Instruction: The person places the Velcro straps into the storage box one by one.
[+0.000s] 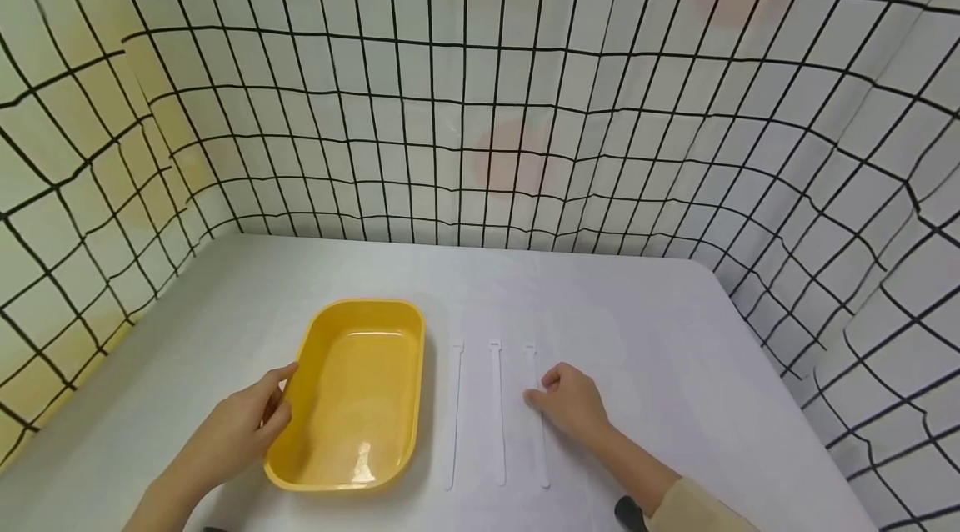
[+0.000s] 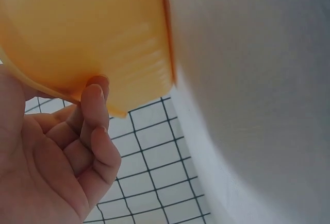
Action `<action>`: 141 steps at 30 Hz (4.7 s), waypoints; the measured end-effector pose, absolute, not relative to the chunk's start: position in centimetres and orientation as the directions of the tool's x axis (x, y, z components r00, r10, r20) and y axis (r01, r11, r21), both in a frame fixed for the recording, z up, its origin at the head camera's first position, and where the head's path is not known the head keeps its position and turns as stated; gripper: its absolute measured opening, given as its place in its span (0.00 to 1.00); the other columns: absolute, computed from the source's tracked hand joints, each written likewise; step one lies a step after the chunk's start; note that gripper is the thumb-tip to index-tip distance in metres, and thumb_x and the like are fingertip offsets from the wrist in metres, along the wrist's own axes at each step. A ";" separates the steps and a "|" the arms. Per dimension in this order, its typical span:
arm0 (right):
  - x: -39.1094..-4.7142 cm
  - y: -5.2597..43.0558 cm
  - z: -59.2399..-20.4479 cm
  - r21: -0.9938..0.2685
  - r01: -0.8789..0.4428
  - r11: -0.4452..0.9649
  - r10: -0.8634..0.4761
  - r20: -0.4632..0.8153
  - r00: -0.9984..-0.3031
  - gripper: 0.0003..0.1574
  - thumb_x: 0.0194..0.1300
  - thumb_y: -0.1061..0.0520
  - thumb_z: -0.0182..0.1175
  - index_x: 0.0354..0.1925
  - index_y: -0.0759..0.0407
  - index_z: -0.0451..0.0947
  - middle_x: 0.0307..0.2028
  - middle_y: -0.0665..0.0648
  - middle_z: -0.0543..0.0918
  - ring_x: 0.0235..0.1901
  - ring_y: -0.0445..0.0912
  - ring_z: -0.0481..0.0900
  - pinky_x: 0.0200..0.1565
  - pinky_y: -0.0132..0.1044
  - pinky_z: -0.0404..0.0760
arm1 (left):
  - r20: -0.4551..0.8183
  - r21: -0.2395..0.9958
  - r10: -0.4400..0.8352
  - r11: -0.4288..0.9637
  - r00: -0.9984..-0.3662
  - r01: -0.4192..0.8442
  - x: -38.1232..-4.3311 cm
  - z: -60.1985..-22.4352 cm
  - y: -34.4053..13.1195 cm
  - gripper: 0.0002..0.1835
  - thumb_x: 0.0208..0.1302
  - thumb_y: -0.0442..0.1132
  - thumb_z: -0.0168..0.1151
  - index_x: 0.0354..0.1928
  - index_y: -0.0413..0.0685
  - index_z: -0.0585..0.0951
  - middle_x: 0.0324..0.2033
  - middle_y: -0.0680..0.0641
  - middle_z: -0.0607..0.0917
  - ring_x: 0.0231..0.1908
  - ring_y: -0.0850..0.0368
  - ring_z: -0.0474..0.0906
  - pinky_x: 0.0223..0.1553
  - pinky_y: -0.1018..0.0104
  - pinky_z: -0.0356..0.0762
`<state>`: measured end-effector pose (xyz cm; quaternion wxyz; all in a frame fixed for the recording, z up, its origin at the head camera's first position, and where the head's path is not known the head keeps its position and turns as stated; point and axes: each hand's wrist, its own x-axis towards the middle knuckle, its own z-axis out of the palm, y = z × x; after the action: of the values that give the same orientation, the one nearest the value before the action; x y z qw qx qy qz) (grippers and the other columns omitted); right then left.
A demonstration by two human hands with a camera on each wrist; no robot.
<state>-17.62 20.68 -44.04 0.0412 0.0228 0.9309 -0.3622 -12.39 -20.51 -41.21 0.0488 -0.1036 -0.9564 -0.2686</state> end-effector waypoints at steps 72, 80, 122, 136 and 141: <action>-19.0 21.3 -44.1 -0.824 0.317 0.470 0.112 -0.300 -0.947 0.10 0.55 0.60 0.70 0.31 0.68 0.83 0.19 0.54 0.82 0.20 0.43 0.81 0.26 0.34 0.76 | 0.106 0.504 0.168 0.840 -0.980 0.198 -12.5 -41.5 -20.7 0.27 0.65 0.34 0.56 0.65 0.35 0.69 0.20 0.56 0.68 0.20 0.64 0.63 0.24 0.70 0.66; -18.8 21.5 -44.0 -0.847 0.318 0.426 0.063 -0.323 -0.944 0.08 0.56 0.64 0.67 0.33 0.71 0.81 0.20 0.55 0.82 0.20 0.43 0.81 0.25 0.33 0.78 | 0.104 0.506 0.176 0.838 -0.979 0.204 -12.4 -41.3 -20.7 0.27 0.65 0.33 0.56 0.66 0.35 0.68 0.21 0.56 0.68 0.20 0.63 0.63 0.24 0.70 0.66; -18.8 21.3 -41.7 -0.923 0.351 0.157 -0.064 -0.364 -0.929 0.21 0.59 0.65 0.65 0.48 0.78 0.75 0.31 0.56 0.85 0.28 0.44 0.84 0.34 0.34 0.83 | 0.149 0.501 0.180 0.834 -0.972 0.231 -12.5 -41.7 -20.8 0.27 0.62 0.33 0.57 0.64 0.35 0.70 0.21 0.58 0.68 0.19 0.65 0.62 0.24 0.70 0.66; -17.8 20.1 -40.1 -0.940 0.327 0.096 -0.207 -0.340 -0.917 0.18 0.61 0.64 0.64 0.46 0.76 0.76 0.31 0.57 0.85 0.29 0.44 0.85 0.35 0.33 0.82 | 0.166 0.501 0.183 0.831 -0.969 0.243 -12.5 -41.9 -20.8 0.27 0.62 0.33 0.58 0.64 0.35 0.71 0.20 0.58 0.68 0.19 0.66 0.62 0.24 0.70 0.65; -17.6 19.8 -39.8 -0.940 0.334 0.074 -0.224 -0.342 -0.913 0.14 0.60 0.64 0.65 0.43 0.73 0.77 0.32 0.57 0.85 0.29 0.43 0.84 0.35 0.33 0.82 | 0.162 0.502 0.182 0.831 -0.970 0.240 -12.5 -41.8 -20.8 0.27 0.62 0.33 0.57 0.64 0.35 0.71 0.20 0.58 0.68 0.19 0.66 0.62 0.24 0.70 0.65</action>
<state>-17.60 19.81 -39.77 0.2053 0.0391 0.7033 -0.6795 -12.46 -20.81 -41.83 0.0537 -0.1106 -0.9553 -0.2689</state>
